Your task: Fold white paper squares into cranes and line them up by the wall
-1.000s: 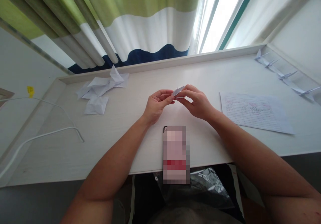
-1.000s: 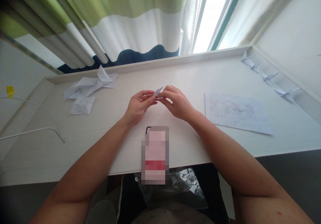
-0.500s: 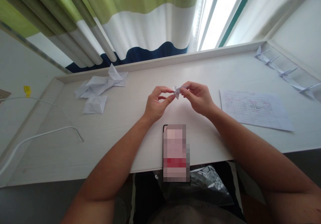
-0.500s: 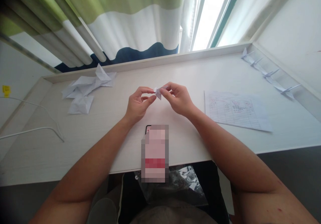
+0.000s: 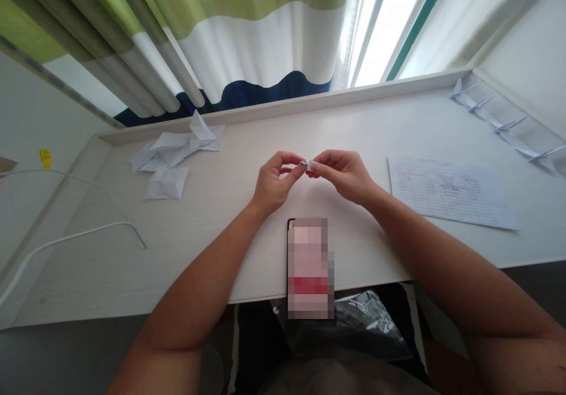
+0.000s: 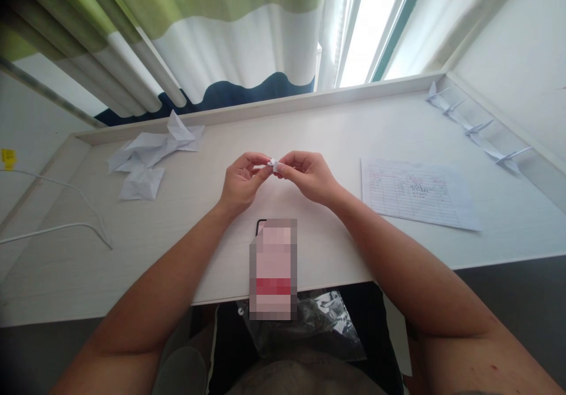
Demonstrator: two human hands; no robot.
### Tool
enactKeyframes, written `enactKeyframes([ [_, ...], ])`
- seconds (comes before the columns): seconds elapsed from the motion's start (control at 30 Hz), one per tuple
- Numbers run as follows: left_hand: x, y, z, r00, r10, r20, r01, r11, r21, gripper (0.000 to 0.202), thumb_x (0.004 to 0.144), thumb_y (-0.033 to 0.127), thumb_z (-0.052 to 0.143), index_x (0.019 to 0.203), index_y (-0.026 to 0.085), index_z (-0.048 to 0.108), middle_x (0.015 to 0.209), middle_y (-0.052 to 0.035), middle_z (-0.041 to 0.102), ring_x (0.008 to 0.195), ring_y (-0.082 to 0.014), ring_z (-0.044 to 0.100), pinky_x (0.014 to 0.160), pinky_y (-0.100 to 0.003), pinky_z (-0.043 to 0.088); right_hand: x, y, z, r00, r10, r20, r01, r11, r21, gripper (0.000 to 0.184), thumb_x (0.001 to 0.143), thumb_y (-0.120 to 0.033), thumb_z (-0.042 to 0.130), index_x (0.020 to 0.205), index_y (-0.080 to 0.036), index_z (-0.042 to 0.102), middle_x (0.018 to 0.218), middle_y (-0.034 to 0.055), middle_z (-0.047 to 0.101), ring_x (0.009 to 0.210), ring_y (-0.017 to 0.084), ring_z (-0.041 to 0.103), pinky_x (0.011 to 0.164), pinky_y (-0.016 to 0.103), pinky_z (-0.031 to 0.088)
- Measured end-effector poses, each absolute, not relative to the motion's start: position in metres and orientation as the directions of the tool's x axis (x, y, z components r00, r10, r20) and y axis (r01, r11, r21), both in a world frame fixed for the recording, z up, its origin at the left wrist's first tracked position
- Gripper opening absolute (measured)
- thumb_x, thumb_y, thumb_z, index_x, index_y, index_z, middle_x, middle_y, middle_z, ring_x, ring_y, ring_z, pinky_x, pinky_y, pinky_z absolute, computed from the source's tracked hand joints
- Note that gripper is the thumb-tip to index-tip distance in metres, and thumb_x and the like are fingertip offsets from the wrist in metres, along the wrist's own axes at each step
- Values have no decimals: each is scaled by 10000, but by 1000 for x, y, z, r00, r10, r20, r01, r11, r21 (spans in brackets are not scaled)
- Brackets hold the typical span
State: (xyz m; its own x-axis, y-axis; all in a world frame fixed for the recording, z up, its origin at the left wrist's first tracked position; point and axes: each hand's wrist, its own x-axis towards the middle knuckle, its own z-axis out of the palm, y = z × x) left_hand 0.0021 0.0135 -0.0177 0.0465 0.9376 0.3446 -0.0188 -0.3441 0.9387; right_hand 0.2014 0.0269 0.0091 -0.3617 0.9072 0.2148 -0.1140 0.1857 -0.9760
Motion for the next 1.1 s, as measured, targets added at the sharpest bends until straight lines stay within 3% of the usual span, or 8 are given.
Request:
enactKeyframes([
  [0.33,3,13,-20,67,933,354,-90,-347,933,392,835,570,950,934,238,766,1120,-45,830,1080,-218,787,923,-385,625,203,28,9,-333,912,238,-111,213,-971,403,825,-601,936,848,-219,809,860,48,798,811,190,709,796,394,620],
  [0.7,5,10,-15,82,941,329,-147,-315,938,429,816,571,966,985,225,777,1102,-63,865,1100,-242,827,1063,-448,642,201,30,7,-301,916,267,-138,235,-962,415,817,-610,947,863,-227,793,896,51,817,814,194,711,773,399,608],
  [0.87,5,8,-10,91,945,314,-142,-300,943,392,879,582,913,977,231,768,1162,-84,866,1204,-271,814,1109,-490,625,204,31,8,-295,918,267,-10,276,-961,459,817,-692,912,830,-251,787,913,49,802,864,224,712,808,435,603],
  [1.1,4,6,-5,85,954,289,-159,-273,949,417,818,577,965,928,230,761,1255,-99,855,1310,-311,778,1145,-536,605,205,28,13,-366,879,307,19,336,-942,403,869,-706,868,906,-305,853,1011,41,734,971,237,689,955,477,581],
])
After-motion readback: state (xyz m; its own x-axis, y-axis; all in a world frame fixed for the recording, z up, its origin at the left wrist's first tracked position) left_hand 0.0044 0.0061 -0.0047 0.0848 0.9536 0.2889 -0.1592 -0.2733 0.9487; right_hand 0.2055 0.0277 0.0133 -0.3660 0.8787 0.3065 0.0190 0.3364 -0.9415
